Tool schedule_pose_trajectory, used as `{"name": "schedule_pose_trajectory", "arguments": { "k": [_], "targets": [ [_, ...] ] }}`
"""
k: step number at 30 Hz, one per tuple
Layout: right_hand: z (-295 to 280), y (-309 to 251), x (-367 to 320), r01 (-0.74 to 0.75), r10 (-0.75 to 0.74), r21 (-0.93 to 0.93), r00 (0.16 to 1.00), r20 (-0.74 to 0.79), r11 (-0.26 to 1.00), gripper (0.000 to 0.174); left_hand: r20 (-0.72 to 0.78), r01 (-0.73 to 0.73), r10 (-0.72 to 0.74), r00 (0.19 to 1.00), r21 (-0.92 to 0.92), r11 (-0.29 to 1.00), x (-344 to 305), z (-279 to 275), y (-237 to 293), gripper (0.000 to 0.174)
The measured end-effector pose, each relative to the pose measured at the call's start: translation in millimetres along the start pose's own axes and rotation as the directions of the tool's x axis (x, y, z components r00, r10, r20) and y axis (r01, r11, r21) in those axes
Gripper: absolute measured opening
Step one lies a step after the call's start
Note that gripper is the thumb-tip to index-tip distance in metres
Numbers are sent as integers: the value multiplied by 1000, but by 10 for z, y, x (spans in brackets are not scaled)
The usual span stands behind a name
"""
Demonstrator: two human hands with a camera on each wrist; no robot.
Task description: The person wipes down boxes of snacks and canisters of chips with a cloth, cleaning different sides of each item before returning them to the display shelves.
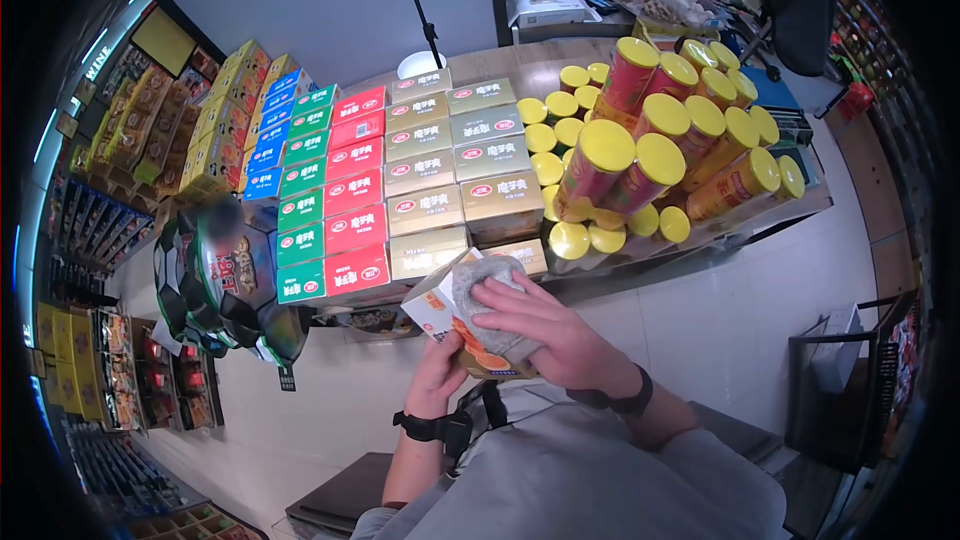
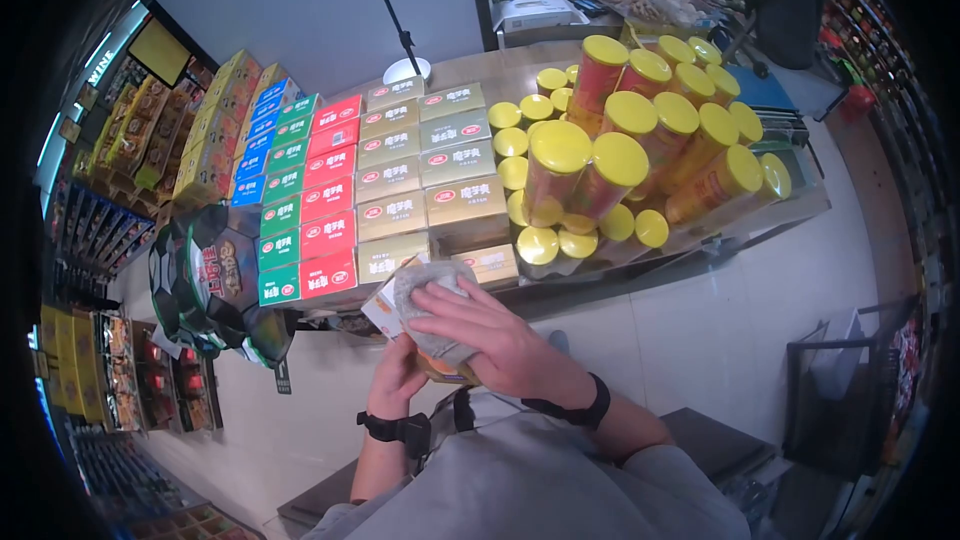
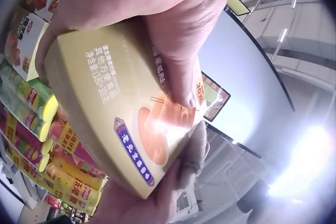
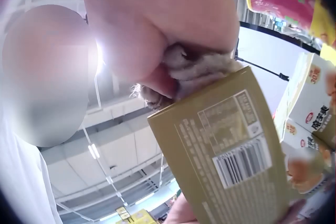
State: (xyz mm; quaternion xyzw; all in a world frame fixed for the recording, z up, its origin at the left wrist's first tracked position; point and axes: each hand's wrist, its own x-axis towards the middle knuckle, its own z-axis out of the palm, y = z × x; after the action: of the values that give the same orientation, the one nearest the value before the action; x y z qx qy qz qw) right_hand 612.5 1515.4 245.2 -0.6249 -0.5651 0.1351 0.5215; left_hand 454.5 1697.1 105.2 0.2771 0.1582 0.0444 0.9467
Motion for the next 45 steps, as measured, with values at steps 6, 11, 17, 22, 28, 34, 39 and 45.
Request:
{"name": "schedule_pose_trajectory", "arguments": {
  "k": [6,11,17,22,28,34,39,45],
  "targets": [
    [-78,40,-73,-10,-30,176,974,224,984,72,-55,-208,206,977,-44,977,-95,-70,289,68],
    [69,-58,40,16,-25,142,998,58,990,75,-70,-181,200,977,219,959,-156,236,297,76],
    [-73,-41,-21,14,-35,166,992,121,986,65,-169,-216,215,962,10,976,-143,90,330,73],
    [7,97,-157,25,28,200,965,-262,980,62,-260,-259,211,942,-169,951,-97,631,519,81],
    [400,61,-148,186,-209,-149,965,-158,971,48,-153,-211,177,972,-249,945,21,952,447,85],
    [468,165,-279,198,-208,-103,973,-100,975,57,-219,-276,232,948,-200,940,-2,814,425,81],
    [499,147,-260,162,-179,-96,961,-210,982,63,-307,-304,280,909,-31,952,35,790,330,77],
    [397,464,-580,19,-19,34,1000,4,999,64,-323,-366,376,869,94,926,40,484,284,75]
  ]
}}
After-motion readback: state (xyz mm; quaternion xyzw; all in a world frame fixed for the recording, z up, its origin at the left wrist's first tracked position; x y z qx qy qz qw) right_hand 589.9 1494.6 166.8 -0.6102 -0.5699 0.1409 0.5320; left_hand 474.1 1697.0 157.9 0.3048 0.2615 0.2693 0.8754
